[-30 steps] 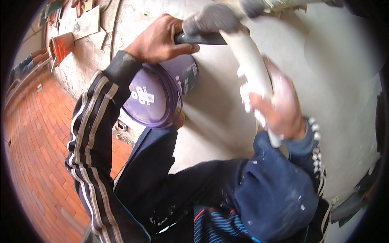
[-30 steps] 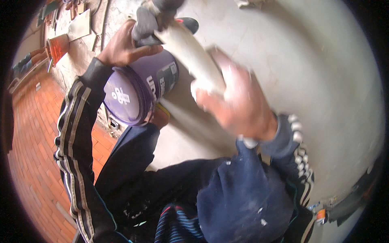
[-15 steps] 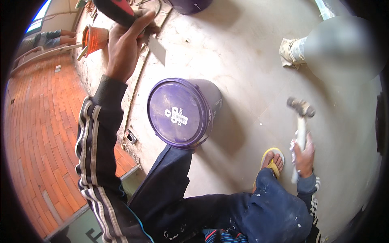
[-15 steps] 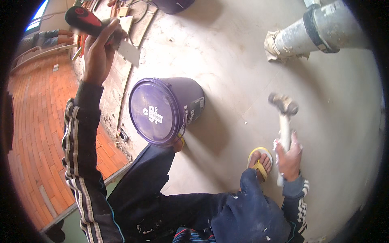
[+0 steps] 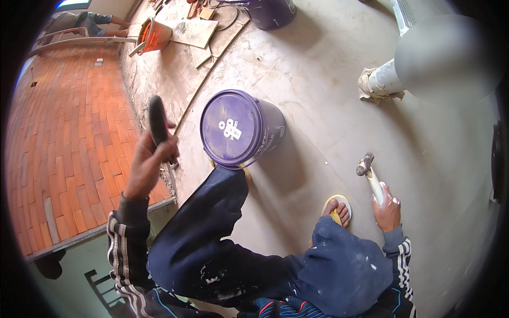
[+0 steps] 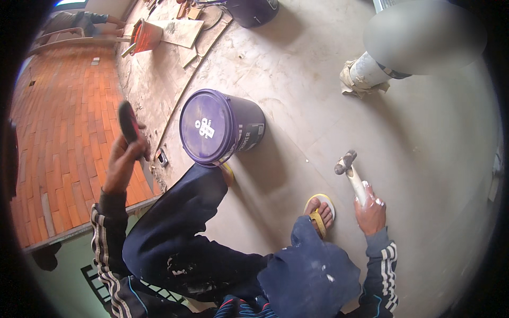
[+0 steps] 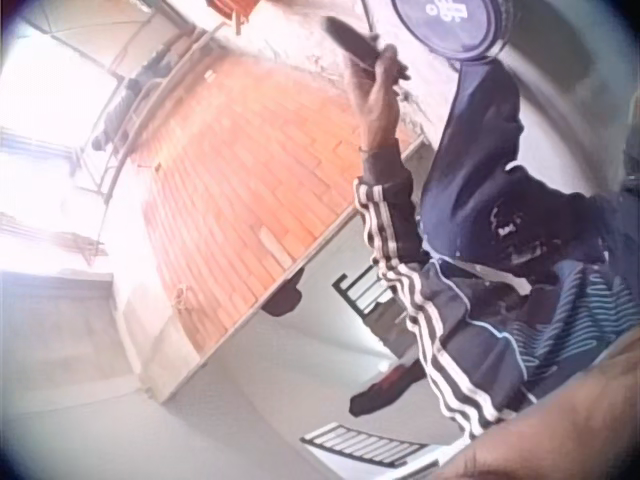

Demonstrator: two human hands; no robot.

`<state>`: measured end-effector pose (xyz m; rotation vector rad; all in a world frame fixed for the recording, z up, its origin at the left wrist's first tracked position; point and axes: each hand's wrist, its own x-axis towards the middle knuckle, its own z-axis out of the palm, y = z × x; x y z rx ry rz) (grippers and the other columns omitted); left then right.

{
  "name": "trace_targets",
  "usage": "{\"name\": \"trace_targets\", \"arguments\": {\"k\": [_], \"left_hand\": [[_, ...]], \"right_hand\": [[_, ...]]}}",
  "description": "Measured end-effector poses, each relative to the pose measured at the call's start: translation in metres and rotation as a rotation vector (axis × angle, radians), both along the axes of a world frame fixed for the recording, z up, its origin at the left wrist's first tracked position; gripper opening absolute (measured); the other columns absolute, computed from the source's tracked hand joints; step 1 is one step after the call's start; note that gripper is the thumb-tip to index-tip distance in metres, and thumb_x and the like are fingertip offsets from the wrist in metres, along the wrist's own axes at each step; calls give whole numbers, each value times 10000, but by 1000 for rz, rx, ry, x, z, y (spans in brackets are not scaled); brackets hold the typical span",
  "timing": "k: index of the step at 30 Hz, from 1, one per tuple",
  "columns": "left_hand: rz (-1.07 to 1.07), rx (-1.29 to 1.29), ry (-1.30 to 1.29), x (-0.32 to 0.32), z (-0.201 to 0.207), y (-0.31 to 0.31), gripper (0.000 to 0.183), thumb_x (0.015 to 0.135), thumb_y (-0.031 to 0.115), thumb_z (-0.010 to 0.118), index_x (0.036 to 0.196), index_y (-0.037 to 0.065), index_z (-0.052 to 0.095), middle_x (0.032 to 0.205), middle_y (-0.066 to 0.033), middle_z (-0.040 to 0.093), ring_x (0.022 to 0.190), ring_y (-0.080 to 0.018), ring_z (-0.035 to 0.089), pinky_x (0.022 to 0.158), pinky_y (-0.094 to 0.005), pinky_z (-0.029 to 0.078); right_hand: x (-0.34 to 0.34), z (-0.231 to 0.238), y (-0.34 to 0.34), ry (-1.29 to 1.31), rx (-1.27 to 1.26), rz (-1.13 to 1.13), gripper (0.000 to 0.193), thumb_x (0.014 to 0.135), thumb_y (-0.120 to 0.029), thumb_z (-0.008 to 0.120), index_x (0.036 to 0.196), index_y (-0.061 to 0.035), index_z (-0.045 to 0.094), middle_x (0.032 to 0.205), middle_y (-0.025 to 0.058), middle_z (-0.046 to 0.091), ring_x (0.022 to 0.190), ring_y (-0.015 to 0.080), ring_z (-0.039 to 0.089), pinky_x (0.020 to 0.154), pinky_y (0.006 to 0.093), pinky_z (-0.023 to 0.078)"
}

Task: The person uses a hammer to tap a purple paint bucket, then uses a putty knife to scrape dried paint from the bucket's lid. The person repeatedly scrapes the lid while holding the bucket.

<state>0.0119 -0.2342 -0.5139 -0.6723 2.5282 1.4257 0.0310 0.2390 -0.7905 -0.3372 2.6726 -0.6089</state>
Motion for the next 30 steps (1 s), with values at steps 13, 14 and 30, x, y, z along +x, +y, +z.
{"name": "trace_targets", "arguments": {"k": [13,14,30], "left_hand": [[-255,-425,-7,14,-52,30,251,810,101,660,1006,-2,542,783,-70,569,697,-143,503,657,-298,436],[-243,-434,50,19,-58,27,242,801,96,656,986,-9,542,770,-84,562,684,-164,509,643,-311,436],[127,-828,289,87,-185,47,380,704,130,791,956,9,533,1069,-136,492,1048,-296,463,881,-407,389]], "right_hand": [[-4,-34,46,103,113,-11,487,811,-138,605,1249,22,466,1150,189,589,882,351,621,785,405,491],[2,-38,44,107,112,-26,483,817,-143,604,1250,21,465,1152,188,589,887,350,621,786,405,492],[15,-41,19,8,95,-232,410,868,-199,619,1195,27,516,1157,229,571,1018,376,584,857,405,479]]}}
